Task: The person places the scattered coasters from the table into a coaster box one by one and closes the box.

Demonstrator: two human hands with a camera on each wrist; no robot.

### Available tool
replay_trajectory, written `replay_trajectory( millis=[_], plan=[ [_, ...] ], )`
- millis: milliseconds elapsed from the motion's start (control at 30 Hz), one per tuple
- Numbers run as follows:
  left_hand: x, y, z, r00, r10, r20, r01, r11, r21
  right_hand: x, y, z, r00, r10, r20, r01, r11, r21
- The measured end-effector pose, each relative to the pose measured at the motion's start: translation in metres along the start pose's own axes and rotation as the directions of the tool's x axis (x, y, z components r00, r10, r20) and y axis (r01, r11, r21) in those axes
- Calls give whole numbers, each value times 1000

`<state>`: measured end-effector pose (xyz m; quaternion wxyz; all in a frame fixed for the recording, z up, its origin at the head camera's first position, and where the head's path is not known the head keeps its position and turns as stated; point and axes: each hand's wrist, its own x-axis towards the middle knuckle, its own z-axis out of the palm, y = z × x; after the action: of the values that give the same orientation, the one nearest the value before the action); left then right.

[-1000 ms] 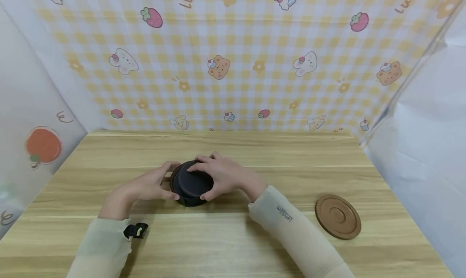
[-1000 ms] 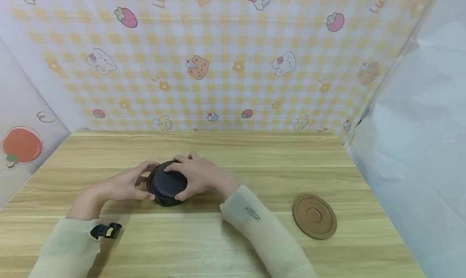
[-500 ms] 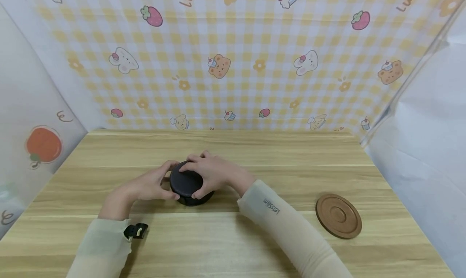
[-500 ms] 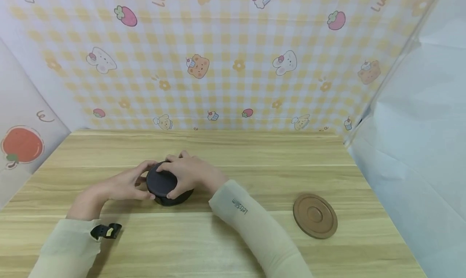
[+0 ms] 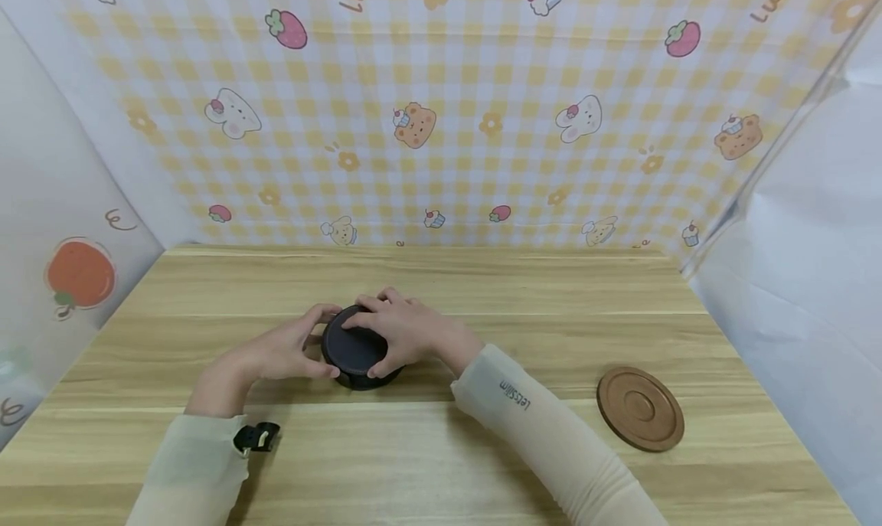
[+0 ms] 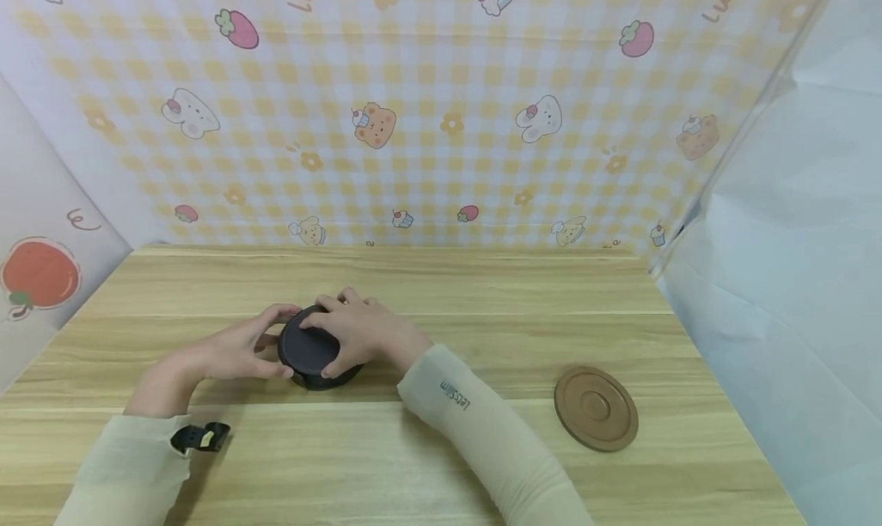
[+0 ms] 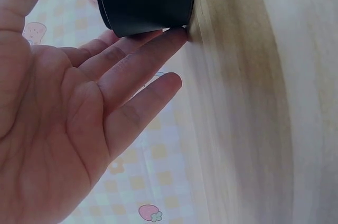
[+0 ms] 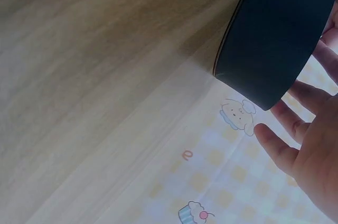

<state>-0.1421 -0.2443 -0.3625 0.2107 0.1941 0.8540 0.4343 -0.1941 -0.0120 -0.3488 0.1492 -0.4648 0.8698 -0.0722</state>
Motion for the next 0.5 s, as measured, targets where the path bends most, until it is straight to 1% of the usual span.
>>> replay_trajectory(
  millis=[133,300,500],
  plan=[
    [-1,2,0,1000,-18,3,18,1000,3,-1,0,1,1000,0,-2,0,1000,7],
    [-1,5,-1,1000,-6,10,6,1000,-1,-5,2,1,1000,-15,-16,16,999,28],
    [-2,5,-1,999,-32,-3,32,999,10,-18,9,3,1000,-15,-27,18,993,114]
  ],
)
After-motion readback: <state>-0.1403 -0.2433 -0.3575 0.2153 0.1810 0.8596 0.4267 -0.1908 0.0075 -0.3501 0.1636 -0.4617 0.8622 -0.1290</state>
